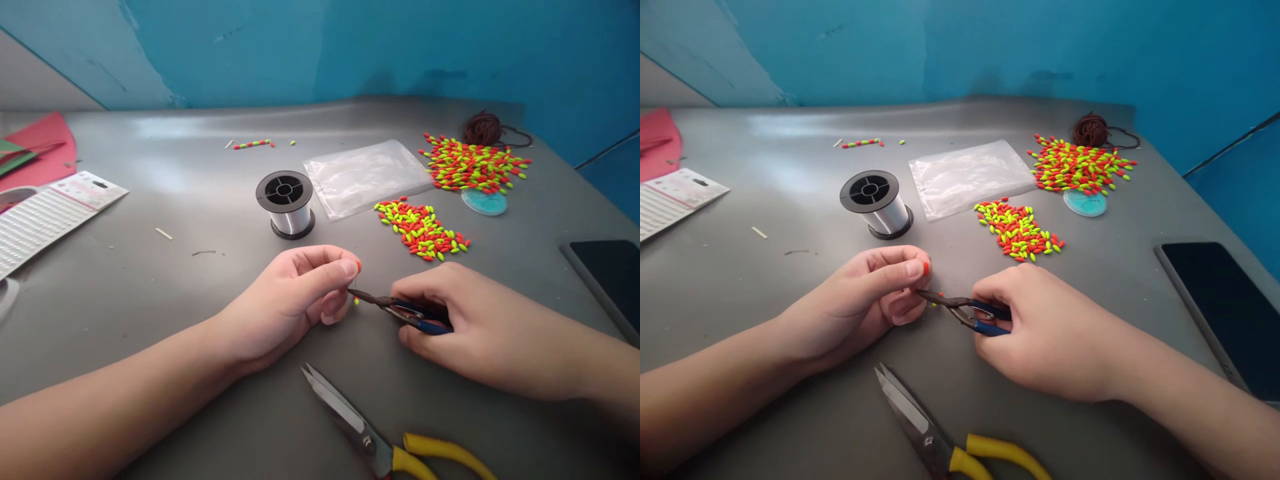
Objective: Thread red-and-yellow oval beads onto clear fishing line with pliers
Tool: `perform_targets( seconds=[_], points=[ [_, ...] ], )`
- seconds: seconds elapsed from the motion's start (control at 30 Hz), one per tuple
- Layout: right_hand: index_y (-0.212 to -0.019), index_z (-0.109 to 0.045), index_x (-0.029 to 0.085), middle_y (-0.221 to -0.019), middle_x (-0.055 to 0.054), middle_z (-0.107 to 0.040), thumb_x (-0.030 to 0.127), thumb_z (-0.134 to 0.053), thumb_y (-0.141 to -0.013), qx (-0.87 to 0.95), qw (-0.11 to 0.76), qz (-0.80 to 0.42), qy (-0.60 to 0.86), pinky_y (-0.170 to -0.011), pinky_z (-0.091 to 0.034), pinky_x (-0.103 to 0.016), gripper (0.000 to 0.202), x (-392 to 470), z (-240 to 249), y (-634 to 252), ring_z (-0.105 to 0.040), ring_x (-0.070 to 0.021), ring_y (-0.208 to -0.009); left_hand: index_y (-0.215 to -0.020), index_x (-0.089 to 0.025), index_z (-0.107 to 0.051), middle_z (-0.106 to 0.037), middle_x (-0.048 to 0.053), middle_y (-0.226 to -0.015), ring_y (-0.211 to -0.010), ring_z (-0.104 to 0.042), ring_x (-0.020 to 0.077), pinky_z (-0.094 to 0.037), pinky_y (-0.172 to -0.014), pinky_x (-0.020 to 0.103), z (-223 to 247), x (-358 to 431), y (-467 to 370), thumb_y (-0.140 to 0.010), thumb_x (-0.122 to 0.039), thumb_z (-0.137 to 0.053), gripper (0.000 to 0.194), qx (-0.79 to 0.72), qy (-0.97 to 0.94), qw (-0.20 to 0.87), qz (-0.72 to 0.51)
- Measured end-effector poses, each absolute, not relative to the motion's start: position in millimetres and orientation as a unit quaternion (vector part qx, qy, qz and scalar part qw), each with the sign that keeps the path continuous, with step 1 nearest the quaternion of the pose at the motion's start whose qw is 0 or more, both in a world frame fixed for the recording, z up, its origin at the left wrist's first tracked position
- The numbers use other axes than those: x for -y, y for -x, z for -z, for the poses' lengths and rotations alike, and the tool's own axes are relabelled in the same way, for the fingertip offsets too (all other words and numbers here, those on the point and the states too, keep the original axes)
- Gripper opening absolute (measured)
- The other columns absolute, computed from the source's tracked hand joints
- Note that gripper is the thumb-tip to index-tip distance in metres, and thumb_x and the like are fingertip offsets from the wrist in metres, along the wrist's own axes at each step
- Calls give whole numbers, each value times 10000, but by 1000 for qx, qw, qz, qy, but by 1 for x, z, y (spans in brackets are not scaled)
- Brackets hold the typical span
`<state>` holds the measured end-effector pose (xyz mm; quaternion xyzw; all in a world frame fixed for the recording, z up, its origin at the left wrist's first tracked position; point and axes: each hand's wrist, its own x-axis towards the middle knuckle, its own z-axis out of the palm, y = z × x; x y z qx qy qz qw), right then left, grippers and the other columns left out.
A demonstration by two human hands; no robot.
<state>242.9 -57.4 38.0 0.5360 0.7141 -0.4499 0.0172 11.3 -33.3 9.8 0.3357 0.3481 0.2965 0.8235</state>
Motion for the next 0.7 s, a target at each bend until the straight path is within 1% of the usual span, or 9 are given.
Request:
perform_targets(
  seconds=[0.13,0.33,0.57,0.63,0.7],
  points=[
    [-705,-535,221,-664,49,-462,313,-633,-826,-712,15,448,-541,-553,-259,-331,181,57,-38,-242,-442,-148,-643,-820,-159,-651,-466,-40,-642,-596,-420,78,-344,-584,210,-11,33,-12,-961,-271,-747,204,-350,-338,823,-292],
    [-725,-590,210,-681,42,-501,300,-629,-800,-707,-5,448,-547,-545,-260,-331,123,56,-38,-240,-458,-150,-652,-824,-159,-655,-476,-42,-619,-600,-413,80,-339,-582,204,-11,33,-10,-945,-304,-773,222,-351,-350,822,-279],
    [-676,-540,210,-655,39,-452,302,-667,-800,-696,-12,458,-553,-528,-278,-309,200,55,-41,-237,-456,-146,-630,-816,-154,-679,-492,-39,-623,-593,-411,80,-334,-572,205,-11,34,-11,-900,-306,-814,220,-365,-347,818,-278],
    [-680,-556,212,-640,32,-484,315,-679,-822,-702,-5,444,-557,-526,-290,-308,214,58,-42,-238,-470,-152,-623,-814,-152,-681,-482,-39,-611,-592,-412,80,-331,-572,200,-11,34,-11,-904,-303,-809,218,-366,-341,819,-280],
    [-711,-605,218,-636,15,-549,342,-697,-843,-709,-11,425,-563,-523,-302,-311,203,62,-41,-241,-499,-170,-624,-806,-153,-678,-461,-41,-607,-591,-408,81,-330,-572,198,-12,35,-10,-916,-299,-794,216,-362,-331,822,-288]
  ],
)
